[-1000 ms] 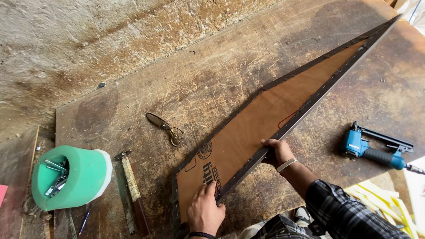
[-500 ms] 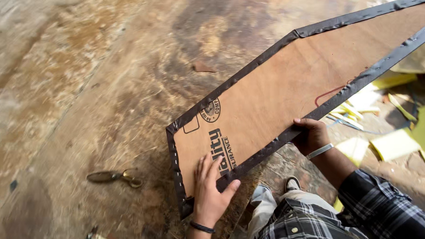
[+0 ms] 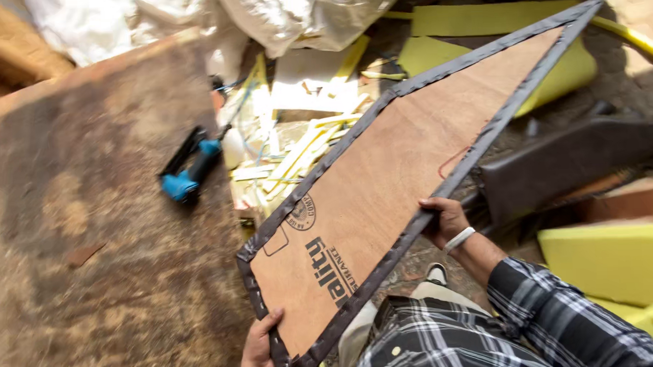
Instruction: The person uses a pneumatic nail gun to attach a dark leather strip along the edges of a shaped wooden board. They repeatedly reposition the board, align the leather, and drive nails along the perimeter. A hammer and scissors are also present on the workbench.
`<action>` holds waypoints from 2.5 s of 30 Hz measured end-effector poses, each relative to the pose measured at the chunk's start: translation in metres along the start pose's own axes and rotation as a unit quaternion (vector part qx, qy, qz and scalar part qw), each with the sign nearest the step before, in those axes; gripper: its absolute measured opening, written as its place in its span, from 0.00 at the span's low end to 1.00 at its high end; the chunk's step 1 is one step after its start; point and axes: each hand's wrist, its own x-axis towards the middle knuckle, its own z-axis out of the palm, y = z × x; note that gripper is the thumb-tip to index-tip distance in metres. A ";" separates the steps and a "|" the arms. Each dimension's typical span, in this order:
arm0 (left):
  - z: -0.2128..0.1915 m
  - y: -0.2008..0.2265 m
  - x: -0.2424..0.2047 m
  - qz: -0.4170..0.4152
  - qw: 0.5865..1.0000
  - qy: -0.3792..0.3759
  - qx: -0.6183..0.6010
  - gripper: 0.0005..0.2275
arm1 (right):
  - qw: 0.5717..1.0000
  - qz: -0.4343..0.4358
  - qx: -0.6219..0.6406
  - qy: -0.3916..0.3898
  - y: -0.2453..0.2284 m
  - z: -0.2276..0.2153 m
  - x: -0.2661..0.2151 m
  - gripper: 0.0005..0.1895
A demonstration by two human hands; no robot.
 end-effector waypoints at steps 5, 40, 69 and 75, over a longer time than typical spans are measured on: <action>0.090 -0.059 0.033 -0.007 1.000 -0.015 0.023 0.20 | 0.995 -0.068 0.060 0.038 -0.054 -0.079 -0.037 0.08; 0.591 -0.364 0.335 -0.078 0.799 -0.211 0.557 0.19 | 0.878 -0.222 0.057 0.420 -0.221 -0.453 0.045 0.23; 0.413 -0.440 0.353 -0.237 0.685 -0.062 0.686 0.18 | 0.890 0.067 -0.394 0.219 -0.110 -0.529 0.113 0.20; 0.425 -0.414 0.283 -0.169 0.766 -0.039 0.619 0.17 | 0.877 0.080 -0.452 0.141 -0.122 -0.469 0.035 0.19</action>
